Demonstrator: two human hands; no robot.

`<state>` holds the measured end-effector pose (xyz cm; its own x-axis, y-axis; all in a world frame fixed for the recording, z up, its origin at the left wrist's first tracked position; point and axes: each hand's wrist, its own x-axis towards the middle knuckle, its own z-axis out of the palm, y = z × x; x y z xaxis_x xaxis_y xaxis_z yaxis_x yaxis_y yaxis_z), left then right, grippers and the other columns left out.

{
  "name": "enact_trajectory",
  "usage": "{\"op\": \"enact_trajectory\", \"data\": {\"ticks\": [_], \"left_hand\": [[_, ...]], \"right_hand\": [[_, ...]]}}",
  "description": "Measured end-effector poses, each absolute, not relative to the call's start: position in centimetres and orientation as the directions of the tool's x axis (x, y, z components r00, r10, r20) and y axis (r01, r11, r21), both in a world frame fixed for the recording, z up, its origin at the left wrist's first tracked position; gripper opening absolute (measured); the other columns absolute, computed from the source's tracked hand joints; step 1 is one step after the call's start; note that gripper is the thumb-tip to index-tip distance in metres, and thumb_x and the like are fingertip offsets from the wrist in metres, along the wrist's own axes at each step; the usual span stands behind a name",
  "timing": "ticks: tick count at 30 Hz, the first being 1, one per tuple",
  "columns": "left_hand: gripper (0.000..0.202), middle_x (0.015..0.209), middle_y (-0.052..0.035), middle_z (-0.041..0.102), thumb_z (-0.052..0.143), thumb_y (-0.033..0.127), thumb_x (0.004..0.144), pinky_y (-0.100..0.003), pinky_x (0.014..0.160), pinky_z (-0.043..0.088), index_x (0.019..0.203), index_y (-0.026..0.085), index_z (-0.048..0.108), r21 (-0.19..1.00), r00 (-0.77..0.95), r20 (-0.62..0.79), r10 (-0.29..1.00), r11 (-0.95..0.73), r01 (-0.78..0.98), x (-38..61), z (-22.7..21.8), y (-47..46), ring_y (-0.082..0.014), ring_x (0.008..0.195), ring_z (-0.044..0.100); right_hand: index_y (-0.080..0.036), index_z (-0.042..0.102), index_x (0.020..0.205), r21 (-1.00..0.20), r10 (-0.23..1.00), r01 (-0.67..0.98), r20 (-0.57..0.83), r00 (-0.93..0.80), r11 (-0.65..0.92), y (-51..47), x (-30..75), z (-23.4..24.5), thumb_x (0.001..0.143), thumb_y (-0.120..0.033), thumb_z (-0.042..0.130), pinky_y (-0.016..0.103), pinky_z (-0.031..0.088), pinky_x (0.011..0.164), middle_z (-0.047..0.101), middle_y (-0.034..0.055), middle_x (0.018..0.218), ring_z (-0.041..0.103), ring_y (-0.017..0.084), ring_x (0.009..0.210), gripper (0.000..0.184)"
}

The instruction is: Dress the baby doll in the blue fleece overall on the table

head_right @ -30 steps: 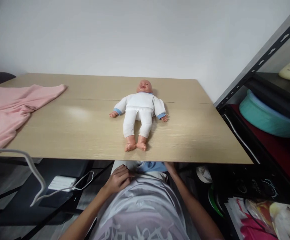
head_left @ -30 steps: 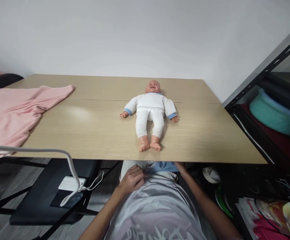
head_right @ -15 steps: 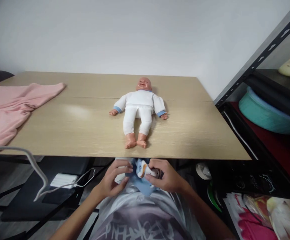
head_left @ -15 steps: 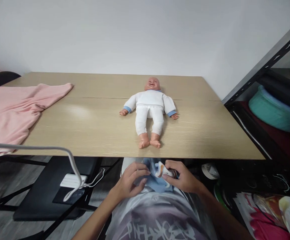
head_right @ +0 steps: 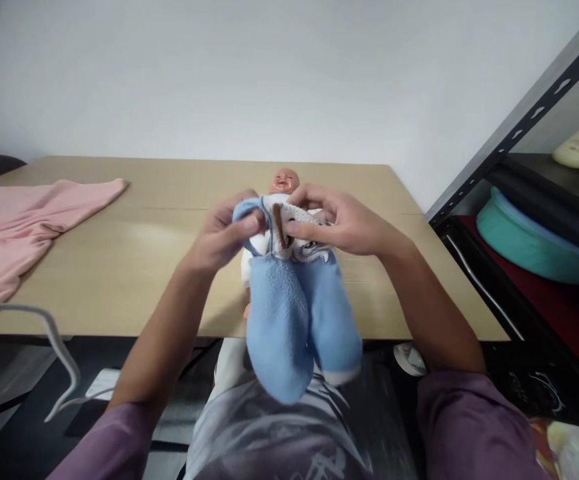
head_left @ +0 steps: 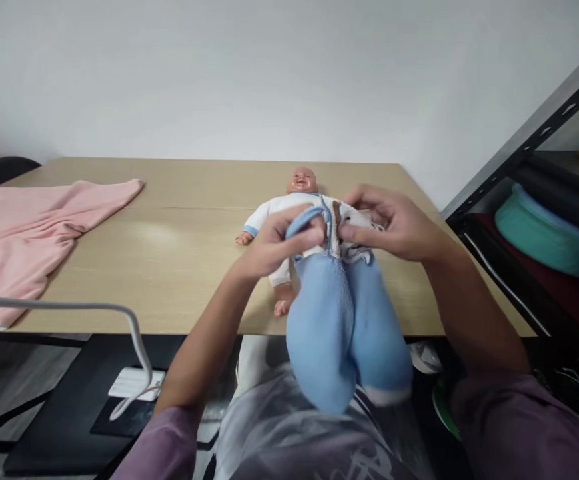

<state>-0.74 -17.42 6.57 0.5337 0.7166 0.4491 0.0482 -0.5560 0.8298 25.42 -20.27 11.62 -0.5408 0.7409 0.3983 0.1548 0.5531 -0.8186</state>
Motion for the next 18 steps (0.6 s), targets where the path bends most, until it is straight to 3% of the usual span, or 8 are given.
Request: {"op": "enact_trajectory", "data": {"ticks": [3, 6, 9, 12, 15, 18], "left_hand": [[0.07, 0.112, -0.002, 0.071, 0.042, 0.087, 0.113, -0.044, 0.084, 0.07, 0.122, 0.023, 0.07, 0.847, 0.368, 0.359, 0.858, -0.465, 0.258, -1.1, 9.4, -14.0, -0.0326, 0.113, 0.083], [0.068, 0.112, -0.0019, 0.067, 0.022, 0.069, 0.121, -0.04, 0.078, 0.065, 0.135, 0.02, 0.068, 0.851, 0.345, 0.311, 0.886, -0.421, 0.313, -2.0, 11.1, -11.1, -0.035, 0.114, 0.084], [0.061, 0.102, -0.005, 0.072, 0.049, 0.072, 0.115, -0.032, 0.074, 0.063, 0.128, 0.018, 0.073, 0.858, 0.527, 0.287, 0.8, -0.459, 0.229, -2.8, 12.2, -9.2, -0.0271, 0.1, 0.083], [0.054, 0.098, -0.0063, 0.077, 0.085, 0.069, 0.096, -0.028, 0.071, 0.06, 0.116, 0.02, 0.078, 0.83, 0.765, 0.21, 0.608, -0.525, 0.189, -3.2, 12.8, -8.3, -0.0213, 0.089, 0.076], [0.048, 0.089, -0.0036, 0.076, 0.096, 0.063, 0.088, -0.028, 0.072, 0.059, 0.108, 0.021, 0.08, 0.814, 0.881, 0.156, 0.447, -0.564, 0.141, -3.4, 12.7, -7.7, -0.0213, 0.087, 0.074], [0.046, 0.077, -0.0005, 0.071, 0.099, 0.06, 0.087, -0.028, 0.072, 0.061, 0.104, 0.023, 0.079, 0.837, 0.878, 0.172, 0.446, -0.537, 0.109, -3.5, 12.0, -7.3, -0.0216, 0.082, 0.074]], "right_hand": [[-0.019, 0.082, 0.115, -0.849, 0.665, 0.192, 0.224, -0.713, 0.492, -16.3, 26.9, 11.7, 0.097, -0.05, 0.095, 0.026, 0.06, 0.078, 0.076, -0.0017, 0.095, 0.073, 0.015, 0.088, 0.039], [-0.019, 0.086, 0.106, -0.828, 0.618, 0.275, 0.105, -0.779, 0.488, -13.6, 27.8, 10.7, 0.095, -0.049, 0.096, 0.026, 0.06, 0.073, 0.077, -0.0019, 0.087, 0.073, 0.016, 0.081, 0.034], [-0.02, 0.087, 0.103, -0.834, 0.684, 0.197, 0.262, -0.681, 0.516, -12.5, 27.4, 9.8, 0.088, -0.049, 0.102, 0.032, 0.063, 0.081, 0.081, 0.0024, 0.097, 0.075, 0.021, 0.091, 0.035], [-0.021, 0.083, 0.093, -0.82, 0.724, 0.082, 0.448, -0.525, 0.567, -12.3, 26.2, 9.6, 0.08, -0.05, 0.107, 0.036, 0.063, 0.087, 0.08, 0.0051, 0.102, 0.075, 0.024, 0.098, 0.039], [-0.023, 0.08, 0.094, -0.81, 0.766, 0.084, 0.51, -0.391, 0.581, -12.0, 24.8, 9.5, 0.087, -0.055, 0.101, 0.037, 0.063, 0.087, 0.077, 0.0033, 0.096, 0.072, 0.023, 0.094, 0.04], [-0.025, 0.079, 0.098, -0.802, 0.807, 0.159, 0.527, -0.267, 0.576, -11.3, 23.9, 9.0, 0.097, -0.058, 0.092, 0.037, 0.063, 0.085, 0.074, 0.002, 0.093, 0.072, 0.023, 0.094, 0.036]]}}
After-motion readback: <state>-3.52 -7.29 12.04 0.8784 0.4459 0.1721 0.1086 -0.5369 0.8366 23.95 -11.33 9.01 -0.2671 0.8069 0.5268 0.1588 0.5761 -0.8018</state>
